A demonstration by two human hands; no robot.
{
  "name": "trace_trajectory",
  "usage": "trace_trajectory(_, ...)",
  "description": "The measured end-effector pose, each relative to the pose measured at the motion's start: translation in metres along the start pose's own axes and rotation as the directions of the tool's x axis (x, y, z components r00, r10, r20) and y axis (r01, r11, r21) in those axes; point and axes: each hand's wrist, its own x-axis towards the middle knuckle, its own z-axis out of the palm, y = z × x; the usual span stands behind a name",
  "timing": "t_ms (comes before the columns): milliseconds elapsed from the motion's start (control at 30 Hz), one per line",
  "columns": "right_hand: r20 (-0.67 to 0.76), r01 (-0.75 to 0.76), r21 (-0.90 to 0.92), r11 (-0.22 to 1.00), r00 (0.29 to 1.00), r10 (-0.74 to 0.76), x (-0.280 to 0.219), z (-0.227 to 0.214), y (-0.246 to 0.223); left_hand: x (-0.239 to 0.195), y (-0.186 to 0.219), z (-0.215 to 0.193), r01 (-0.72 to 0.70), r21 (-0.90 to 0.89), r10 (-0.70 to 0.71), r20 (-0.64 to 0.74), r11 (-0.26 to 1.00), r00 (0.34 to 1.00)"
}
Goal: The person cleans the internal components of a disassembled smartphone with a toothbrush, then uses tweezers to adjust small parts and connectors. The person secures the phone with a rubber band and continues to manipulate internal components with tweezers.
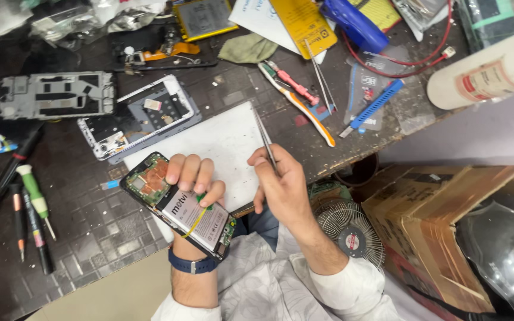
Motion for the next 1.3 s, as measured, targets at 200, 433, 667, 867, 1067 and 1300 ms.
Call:
trace_trajectory(200, -0.015, -0.021, 0.035, 0.999, 1.0, 0.022, -0.002, 0.001, -0.001, -0.005, 0.003, -0.007, 0.054, -0.074, -0.059, -0.065, 0.996, 0.996)
trace_trajectory(433, 0.011, 0.005, -0.009, 1.0, 1.0, -0.005, -0.006, -0.004, -0.01, -0.006, 0.011, -0.022, 0.112, 0.0, -0.112, -0.001, 0.994, 0.994)
trace_trajectory(667, 0.005, 0.0, 0.052, 0.999, 1.0, 0.0, -0.006, -0.002, -0.004, -0.001, 0.004, -0.014, 0.076, 0.013, -0.076, -0.02, 0.997, 0.997)
trace_trajectory(867, -0.014, 0.006, 0.022, 1.0, 1.0, -0.005, -0.003, 0.0, 0.008, -0.001, -0.001, -0.007, 0.043, -0.054, -0.041, 0.041, 0.998, 0.998)
trace_trajectory(1067, -0.041, 0.077, -0.038, 0.996, 0.996, -0.079, -0.005, 0.007, 0.011, -0.001, 0.001, -0.008, 0.05, -0.088, -0.036, 0.145, 0.995, 0.989)
trace_trajectory(1300, -0.032, 0.131, -0.094, 0.987, 0.99, -0.134, -0.007, 0.01, 0.011, -0.008, 0.0, -0.008, 0.028, -0.042, -0.025, 0.063, 0.999, 0.998)
